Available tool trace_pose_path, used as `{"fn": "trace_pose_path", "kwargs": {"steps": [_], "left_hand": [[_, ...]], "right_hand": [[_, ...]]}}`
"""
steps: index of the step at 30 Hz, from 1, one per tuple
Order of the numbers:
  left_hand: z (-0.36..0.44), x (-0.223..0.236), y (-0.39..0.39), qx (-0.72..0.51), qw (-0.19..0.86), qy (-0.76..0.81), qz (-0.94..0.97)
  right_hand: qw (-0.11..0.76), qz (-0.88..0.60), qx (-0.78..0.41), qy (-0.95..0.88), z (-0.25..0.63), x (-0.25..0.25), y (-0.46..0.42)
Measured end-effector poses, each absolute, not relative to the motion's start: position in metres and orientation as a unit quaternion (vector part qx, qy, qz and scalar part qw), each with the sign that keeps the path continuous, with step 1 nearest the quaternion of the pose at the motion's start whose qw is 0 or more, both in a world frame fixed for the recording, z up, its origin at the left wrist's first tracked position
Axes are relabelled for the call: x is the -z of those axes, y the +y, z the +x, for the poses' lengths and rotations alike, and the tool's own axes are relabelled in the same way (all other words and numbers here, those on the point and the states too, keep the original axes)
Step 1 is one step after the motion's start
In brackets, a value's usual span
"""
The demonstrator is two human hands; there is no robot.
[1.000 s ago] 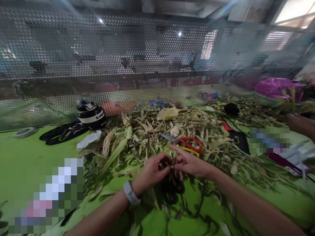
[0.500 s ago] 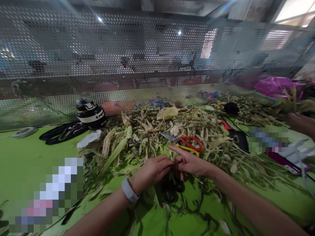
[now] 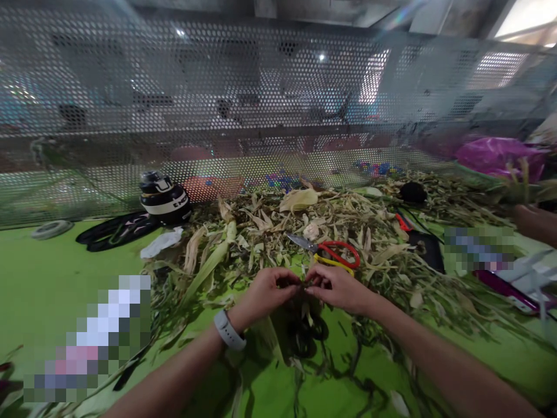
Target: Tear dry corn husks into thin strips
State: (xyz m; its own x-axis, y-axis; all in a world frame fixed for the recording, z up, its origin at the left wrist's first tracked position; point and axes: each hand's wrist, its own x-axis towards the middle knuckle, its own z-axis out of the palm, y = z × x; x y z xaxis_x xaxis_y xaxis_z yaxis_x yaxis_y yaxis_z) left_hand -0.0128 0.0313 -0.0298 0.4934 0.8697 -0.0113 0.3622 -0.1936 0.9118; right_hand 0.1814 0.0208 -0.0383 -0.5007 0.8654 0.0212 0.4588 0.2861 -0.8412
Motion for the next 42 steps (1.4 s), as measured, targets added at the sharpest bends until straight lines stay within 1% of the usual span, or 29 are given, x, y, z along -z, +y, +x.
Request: {"fn": "trace_pose_path", "kwargs": {"steps": [5, 8, 10, 13, 16, 18, 24, 31, 34, 37, 38, 40, 42], "left_hand": [[-0.014, 0.031, 0.033, -0.243, 0.567, 0.422, 0.664], [-0.016, 0.032, 0.035, -0.24, 0.582, 0.408, 0.662], [-0.017, 0.032, 0.035, -0.253, 0.556, 0.397, 0.685], [-0.017, 0.033, 0.034, -0.277, 0.475, 0.383, 0.743], [-0.017, 0.032, 0.032, -0.273, 0.397, 0.378, 0.79], [-0.017, 0.031, 0.029, -0.268, 0.366, 0.376, 0.808], [-0.016, 0.029, 0.025, -0.25, 0.354, 0.347, 0.832], [-0.015, 0.032, 0.029, -0.283, 0.341, 0.314, 0.84], [-0.018, 0.029, 0.033, -0.297, 0.375, 0.337, 0.811], [-0.021, 0.03, 0.038, -0.315, 0.439, 0.38, 0.751], [-0.021, 0.031, 0.04, -0.32, 0.467, 0.394, 0.724], [-0.022, 0.034, 0.043, -0.334, 0.526, 0.414, 0.663], [-0.022, 0.037, 0.045, -0.358, 0.575, 0.426, 0.6]], "right_hand": [[0.233, -0.425, -0.451, -0.749, 0.182, 0.037, 0.021], [0.215, -0.434, -0.497, -0.72, 0.183, 0.04, 0.023], [0.216, -0.436, -0.523, -0.7, 0.183, 0.043, 0.024], [0.224, -0.431, -0.556, -0.675, 0.183, 0.045, 0.025], [0.224, -0.423, -0.577, -0.662, 0.182, 0.045, 0.026], [0.223, -0.422, -0.581, -0.659, 0.183, 0.045, 0.026], [0.227, -0.429, -0.552, -0.678, 0.182, 0.046, 0.025], [0.225, -0.412, -0.58, -0.666, 0.186, 0.042, 0.026], [0.194, -0.413, -0.56, -0.691, 0.198, 0.029, 0.03], [0.14, -0.441, -0.52, -0.718, 0.212, 0.017, 0.034], [0.135, -0.451, -0.51, -0.72, 0.216, 0.014, 0.036], [0.147, -0.468, -0.496, -0.717, 0.224, 0.011, 0.039], [0.183, -0.483, -0.492, -0.7, 0.231, 0.01, 0.043]]}}
